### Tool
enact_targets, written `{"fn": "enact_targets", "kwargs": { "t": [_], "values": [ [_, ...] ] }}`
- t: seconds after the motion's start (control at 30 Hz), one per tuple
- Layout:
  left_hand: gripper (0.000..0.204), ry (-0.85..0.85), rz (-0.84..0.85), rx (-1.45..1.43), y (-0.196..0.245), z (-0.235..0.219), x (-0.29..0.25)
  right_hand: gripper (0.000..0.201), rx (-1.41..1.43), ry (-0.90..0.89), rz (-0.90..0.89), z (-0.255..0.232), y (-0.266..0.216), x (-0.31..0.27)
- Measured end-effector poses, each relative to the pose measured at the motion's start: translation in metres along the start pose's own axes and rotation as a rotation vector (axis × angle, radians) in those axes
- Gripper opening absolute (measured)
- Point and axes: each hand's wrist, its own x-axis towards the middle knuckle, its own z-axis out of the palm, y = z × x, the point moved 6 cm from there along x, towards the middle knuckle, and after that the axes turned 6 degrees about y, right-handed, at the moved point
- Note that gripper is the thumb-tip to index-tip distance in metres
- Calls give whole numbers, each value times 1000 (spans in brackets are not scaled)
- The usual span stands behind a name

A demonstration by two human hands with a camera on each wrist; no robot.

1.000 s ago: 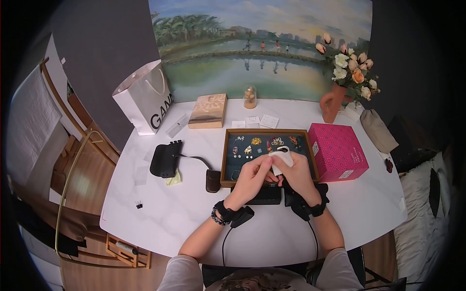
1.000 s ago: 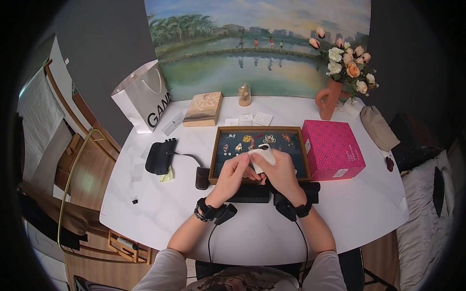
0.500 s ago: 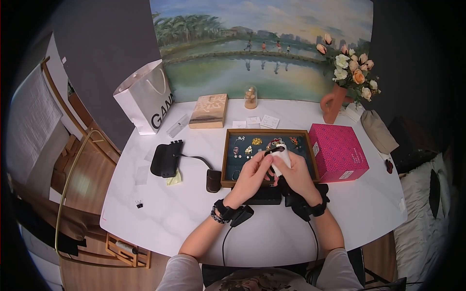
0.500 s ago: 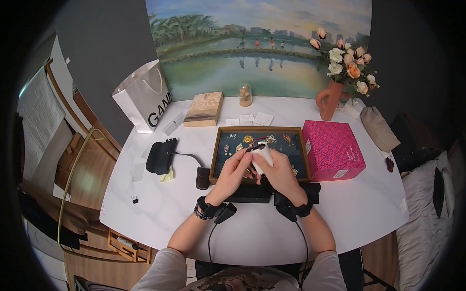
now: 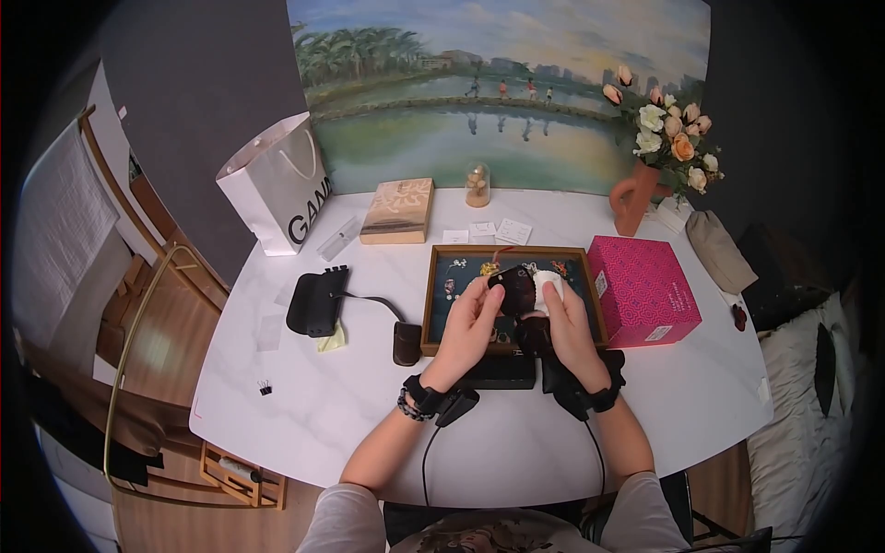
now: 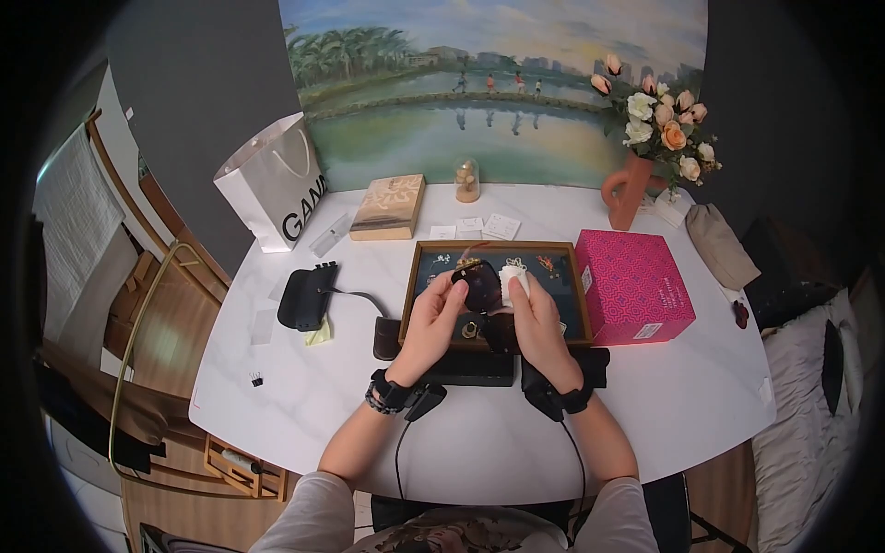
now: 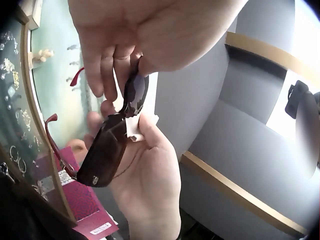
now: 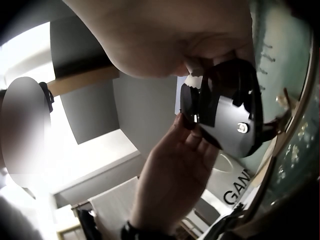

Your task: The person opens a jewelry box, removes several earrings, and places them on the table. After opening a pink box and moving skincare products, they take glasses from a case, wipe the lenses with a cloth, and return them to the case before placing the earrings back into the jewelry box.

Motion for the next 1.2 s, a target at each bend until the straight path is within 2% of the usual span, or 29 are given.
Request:
{"fn": "enact_targets", "kwargs": {
  "t": [0.03,0.07,0.13,0.17,0.2,0.27,0.3,0.37,0.5,0.57,0.6,0.67,0.73,0.83,0.9,1.0,1.13,1.2],
  "values": [
    [35,-22,-72,-20,4,-1,0,30,-264,85,-184,-13,2,6],
    [35,-21,-72,-20,11,-2,-1,30,-527,170,-368,-18,-5,6],
    [34,-65,-223,-134,13,2,-4,27,-612,210,-433,-24,-14,7],
    [34,-65,-222,-135,14,2,-4,24,-697,249,-497,-24,-20,6],
    [34,-82,-217,-144,14,3,-4,24,-697,249,-497,-21,-18,8],
    [34,-96,-213,-154,14,6,-5,17,-127,332,-391,-25,-8,13],
    [34,-95,-215,-140,14,6,-5,17,-128,332,-391,-27,-9,13],
    [33,-95,-216,-126,14,7,-6,14,-102,329,-210,-33,-1,14],
    [30,-118,-211,-121,16,9,-7,20,-111,270,-192,-26,-6,12],
    [29,-119,-211,-117,11,7,-6,29,24,157,-141,-16,-3,11],
    [31,-106,-219,-106,5,6,-6,29,23,157,-140,-15,-5,9],
    [33,-91,-229,-96,7,6,-7,37,143,25,47,-4,1,4],
    [37,-69,-219,8,12,5,-8,45,102,25,49,-6,9,4],
    [41,-93,-230,-27,15,8,-8,43,153,17,34,-6,9,5],
    [41,-76,-236,-36,10,5,-8,41,-8,12,-26,-6,3,5],
    [39,-45,-229,-45,10,3,-7,34,-74,64,-109,-13,1,6],
    [36,8,-188,-74,6,0,-6,26,-57,17,14,-10,10,6],
    [33,18,-173,-70,9,-1,-6,23,-56,-68,-142,8,-4,3]
  ]
}}
